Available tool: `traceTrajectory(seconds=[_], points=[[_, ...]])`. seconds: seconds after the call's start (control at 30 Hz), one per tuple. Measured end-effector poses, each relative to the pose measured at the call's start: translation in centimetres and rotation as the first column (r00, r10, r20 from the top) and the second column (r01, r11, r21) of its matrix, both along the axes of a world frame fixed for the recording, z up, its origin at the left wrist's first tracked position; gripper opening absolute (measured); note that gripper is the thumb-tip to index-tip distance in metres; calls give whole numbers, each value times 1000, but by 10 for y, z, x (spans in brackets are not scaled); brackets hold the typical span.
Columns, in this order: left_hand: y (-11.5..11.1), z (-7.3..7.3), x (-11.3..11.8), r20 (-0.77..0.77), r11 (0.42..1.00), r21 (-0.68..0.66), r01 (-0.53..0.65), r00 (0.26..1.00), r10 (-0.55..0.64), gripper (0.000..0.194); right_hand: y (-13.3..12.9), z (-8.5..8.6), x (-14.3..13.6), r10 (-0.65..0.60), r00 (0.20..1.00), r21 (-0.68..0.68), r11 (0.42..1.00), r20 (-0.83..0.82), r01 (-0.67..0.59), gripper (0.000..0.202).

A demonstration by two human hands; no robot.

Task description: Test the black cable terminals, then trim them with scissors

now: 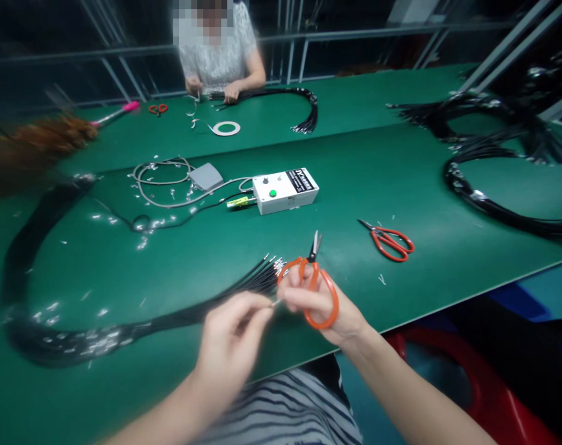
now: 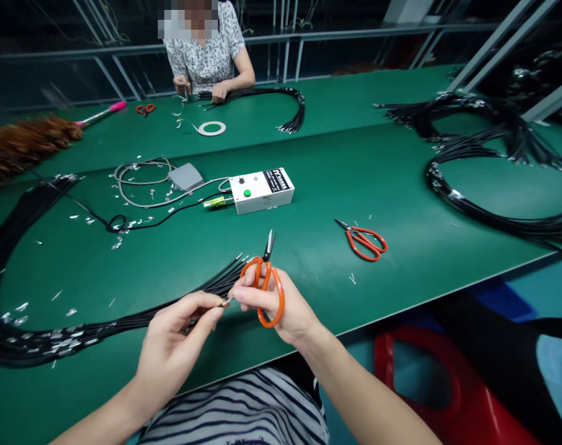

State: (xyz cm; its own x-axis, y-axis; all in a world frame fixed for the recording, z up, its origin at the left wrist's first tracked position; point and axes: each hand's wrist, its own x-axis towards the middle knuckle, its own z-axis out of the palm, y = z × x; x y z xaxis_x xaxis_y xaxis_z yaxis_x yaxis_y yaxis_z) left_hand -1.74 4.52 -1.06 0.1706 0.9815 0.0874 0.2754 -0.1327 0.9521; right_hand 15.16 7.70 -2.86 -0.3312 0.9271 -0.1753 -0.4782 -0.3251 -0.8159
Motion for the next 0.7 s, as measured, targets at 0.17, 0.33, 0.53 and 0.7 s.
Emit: traceTrajectory(seconds=[0.17, 0.33, 0.53, 0.7], points=[[5, 7, -1, 140, 973, -227, -50, 987, 84, 13, -14, -16, -7, -138, 990, -35, 990, 35, 139, 28], [9, 8, 0, 176, 957, -291, 6, 983, 47, 16, -6, -5, -6, -195, 979, 26, 981, 65, 194, 24], [7, 4, 5, 118, 978, -204, -43, 991, 68, 13, -2, 7, -9, -135, 991, -11, 991, -17, 134, 24], [7, 1, 5, 145, 975, -217, -56, 985, 89, 14, -15, -7, -16, -188, 982, 12, 982, 7, 187, 25]])
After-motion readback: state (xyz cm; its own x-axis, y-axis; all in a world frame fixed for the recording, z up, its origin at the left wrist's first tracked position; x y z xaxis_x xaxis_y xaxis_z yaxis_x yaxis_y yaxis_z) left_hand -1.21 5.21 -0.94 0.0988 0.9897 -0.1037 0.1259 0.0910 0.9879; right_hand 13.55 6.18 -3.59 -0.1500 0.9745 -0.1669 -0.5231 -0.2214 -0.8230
